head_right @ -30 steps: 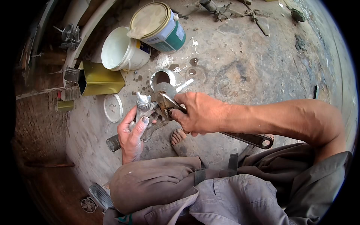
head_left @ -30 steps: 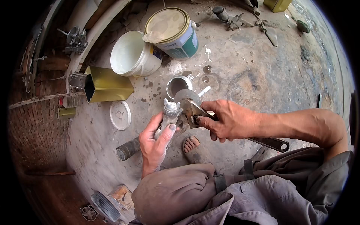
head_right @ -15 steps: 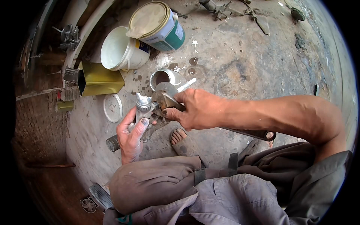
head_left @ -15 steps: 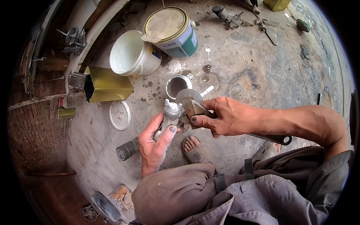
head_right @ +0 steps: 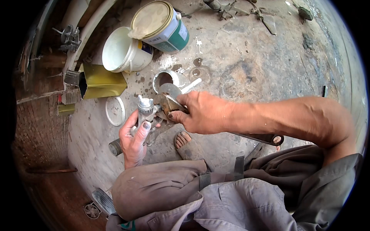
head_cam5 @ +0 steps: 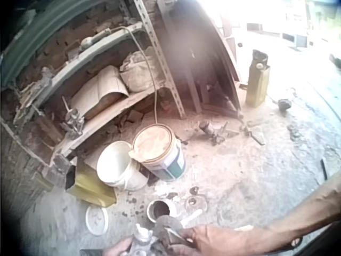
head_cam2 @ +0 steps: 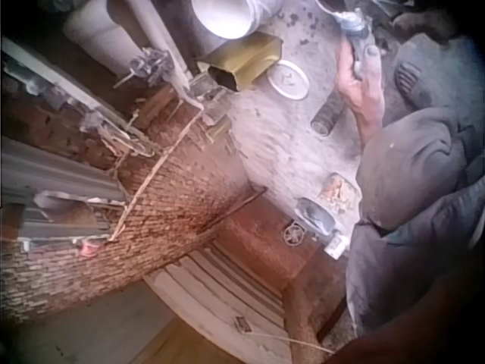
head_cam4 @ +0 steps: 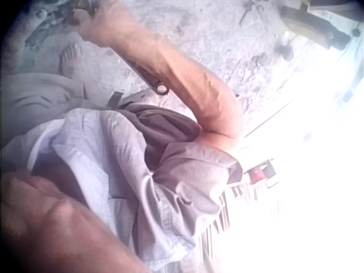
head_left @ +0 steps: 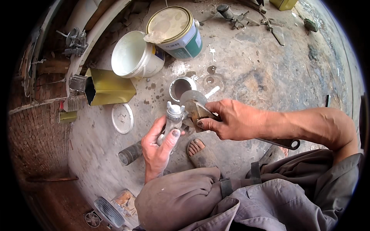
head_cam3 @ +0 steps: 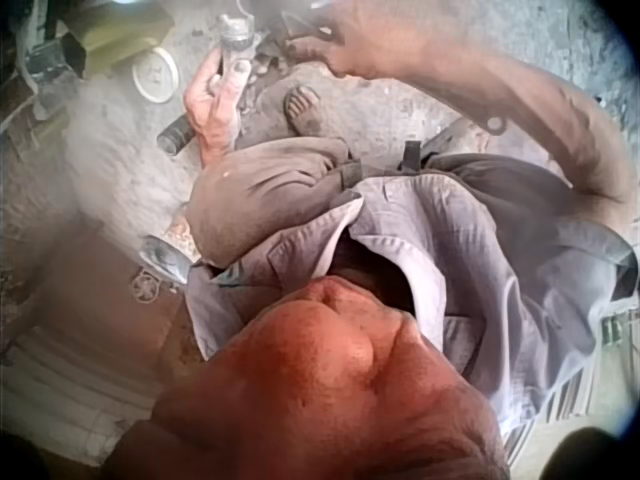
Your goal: The person disassembles a paint sprayer using a wrench, then cleans the components by dipping and scrubbing them in a bucket of liquid. They use a wooden stick to scrape residue from a paint can and rinse the parts before placing them back in the bucket.
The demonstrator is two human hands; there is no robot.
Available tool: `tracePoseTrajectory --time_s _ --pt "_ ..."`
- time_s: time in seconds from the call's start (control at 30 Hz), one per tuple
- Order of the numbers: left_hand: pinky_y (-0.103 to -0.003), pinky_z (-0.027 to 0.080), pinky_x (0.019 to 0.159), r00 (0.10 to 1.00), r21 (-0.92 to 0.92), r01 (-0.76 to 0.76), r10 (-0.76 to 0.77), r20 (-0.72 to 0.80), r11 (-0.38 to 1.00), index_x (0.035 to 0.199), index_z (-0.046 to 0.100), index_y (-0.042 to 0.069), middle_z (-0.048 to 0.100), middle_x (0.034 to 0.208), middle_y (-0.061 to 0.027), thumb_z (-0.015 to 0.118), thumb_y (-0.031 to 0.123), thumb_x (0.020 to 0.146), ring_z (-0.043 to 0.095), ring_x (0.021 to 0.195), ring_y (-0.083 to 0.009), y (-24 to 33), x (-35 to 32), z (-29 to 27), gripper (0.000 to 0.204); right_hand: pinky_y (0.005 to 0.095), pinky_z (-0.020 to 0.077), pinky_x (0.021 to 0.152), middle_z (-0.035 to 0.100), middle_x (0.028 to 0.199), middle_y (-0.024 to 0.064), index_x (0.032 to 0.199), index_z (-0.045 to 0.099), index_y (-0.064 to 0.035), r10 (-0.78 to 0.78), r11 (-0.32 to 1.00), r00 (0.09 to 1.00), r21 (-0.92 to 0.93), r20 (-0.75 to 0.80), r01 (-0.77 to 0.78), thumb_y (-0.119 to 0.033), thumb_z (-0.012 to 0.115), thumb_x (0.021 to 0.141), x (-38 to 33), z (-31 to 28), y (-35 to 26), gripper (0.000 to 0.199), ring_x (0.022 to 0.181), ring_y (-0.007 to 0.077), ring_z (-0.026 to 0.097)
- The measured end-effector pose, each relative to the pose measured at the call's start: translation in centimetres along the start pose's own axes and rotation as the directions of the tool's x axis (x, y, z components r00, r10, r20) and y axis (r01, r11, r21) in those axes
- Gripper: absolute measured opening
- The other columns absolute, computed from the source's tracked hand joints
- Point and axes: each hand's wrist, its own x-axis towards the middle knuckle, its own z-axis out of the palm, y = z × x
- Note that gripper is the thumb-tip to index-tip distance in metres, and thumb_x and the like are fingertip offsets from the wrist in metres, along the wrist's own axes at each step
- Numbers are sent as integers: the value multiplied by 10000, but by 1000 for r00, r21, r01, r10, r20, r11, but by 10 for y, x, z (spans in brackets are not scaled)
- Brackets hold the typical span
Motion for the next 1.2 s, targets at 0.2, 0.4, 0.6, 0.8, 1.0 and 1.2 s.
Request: tracePoseTrajectory --time_s 0.2,0.4,0.6,0.8,1.0,1.2 --pt "-285 505 904 999 60 -24 22 48 998 1384 483 -80 654 1158 -105 719 105 893 654 1012 -168 5 -3 4 575 480 527 788 664 835 289 1073 609 62 26 998 1000 58 3 -26 -280 566 987 -2 -4 -6 355 870 439 676" --pt "-295 508 900 1000 -72 -7 6 -15 997 1405 459 -84 654 1190 -123 638 93 932 655 1010 -173 -3 -3 -2 536 485 526 799 652 833 303 1074 576 87 18 1000 999 13 50 -19 -266 539 995 -4 -10 -17 363 868 440 672" --pt "-299 516 884 1000 44 -24 24 -6 999 1406 459 -84 660 1184 -130 622 105 937 657 1005 -175 -4 -4 -4 532 483 533 798 645 825 318 1094 563 102 84 989 986 105 141 -100 -257 518 996 -2 -13 -19 375 869 443 672" --pt "-332 533 893 999 -5 -40 40 -12 999 1403 450 -97 654 1188 -154 619 110 938 656 1006 -194 -2 -3 -1 536 471 535 809 655 841 320 1107 580 95 41 999 999 -11 29 -40 -277 546 985 -2 -7 -15 394 885 436 680" --pt "-350 547 880 999 16 -46 46 -16 999 1396 447 -111 652 1182 -173 629 132 946 656 986 -206 -2 -3 -1 543 466 532 825 661 855 317 1126 587 96 77 997 997 27 30 -77 -290 551 983 -2 -6 -18 413 896 445 676" --pt "-273 527 826 997 128 -62 68 -46 990 1392 487 -79 677 1134 -116 674 51 910 654 912 -148 -4 -4 -2 534 462 530 830 668 846 309 1116 611 90 -7 994 1000 105 21 5 -312 554 980 2 0 -5 428 896 441 677"
